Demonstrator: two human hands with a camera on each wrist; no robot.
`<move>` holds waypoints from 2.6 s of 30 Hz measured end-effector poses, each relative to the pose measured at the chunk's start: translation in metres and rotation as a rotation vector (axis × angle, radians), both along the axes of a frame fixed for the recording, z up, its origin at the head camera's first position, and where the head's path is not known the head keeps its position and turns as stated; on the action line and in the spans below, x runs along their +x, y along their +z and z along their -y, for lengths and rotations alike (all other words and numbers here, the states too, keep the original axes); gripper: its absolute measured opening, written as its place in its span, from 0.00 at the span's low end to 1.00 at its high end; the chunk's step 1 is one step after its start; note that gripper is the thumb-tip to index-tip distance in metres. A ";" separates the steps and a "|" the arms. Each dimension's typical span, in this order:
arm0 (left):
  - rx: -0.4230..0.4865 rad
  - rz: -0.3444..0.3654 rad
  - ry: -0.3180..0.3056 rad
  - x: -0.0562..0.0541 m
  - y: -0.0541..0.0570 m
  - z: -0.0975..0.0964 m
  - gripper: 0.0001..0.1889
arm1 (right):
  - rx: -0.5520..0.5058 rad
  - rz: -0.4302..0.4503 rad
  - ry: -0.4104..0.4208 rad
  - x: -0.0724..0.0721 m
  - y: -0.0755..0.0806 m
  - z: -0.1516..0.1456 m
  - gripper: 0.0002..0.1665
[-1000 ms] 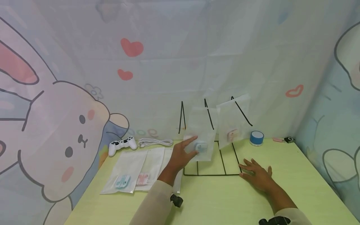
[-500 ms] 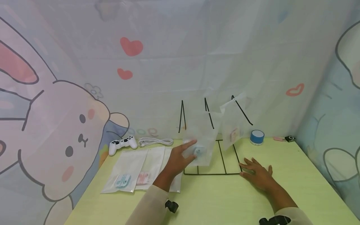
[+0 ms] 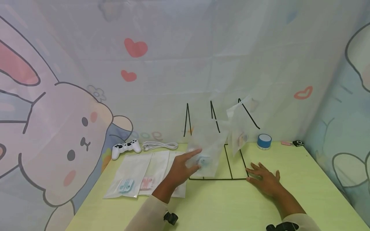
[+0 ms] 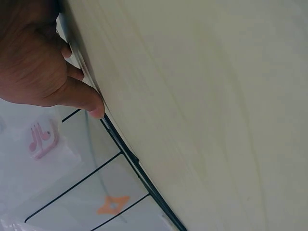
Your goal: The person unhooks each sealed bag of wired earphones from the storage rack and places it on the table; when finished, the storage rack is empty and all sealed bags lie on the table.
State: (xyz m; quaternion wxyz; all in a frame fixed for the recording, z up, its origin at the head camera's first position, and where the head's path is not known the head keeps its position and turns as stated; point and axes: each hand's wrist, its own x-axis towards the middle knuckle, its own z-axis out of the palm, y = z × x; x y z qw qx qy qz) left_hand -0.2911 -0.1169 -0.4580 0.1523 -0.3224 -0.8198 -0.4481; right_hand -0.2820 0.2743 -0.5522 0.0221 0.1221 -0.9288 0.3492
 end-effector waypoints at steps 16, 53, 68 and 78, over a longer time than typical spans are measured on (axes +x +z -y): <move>-0.043 -0.045 -0.032 0.019 0.009 0.008 0.33 | -0.020 0.009 0.007 0.002 0.002 0.001 0.33; -0.106 -0.054 -0.065 0.060 0.035 0.038 0.32 | 0.006 -0.018 0.009 0.003 0.005 0.001 0.32; -0.090 0.249 -0.068 0.051 0.005 0.078 0.33 | 0.014 -0.010 0.010 0.000 0.002 0.000 0.32; -0.033 0.572 0.030 0.035 -0.009 0.112 0.37 | 0.000 -0.020 0.008 0.000 0.000 0.000 0.32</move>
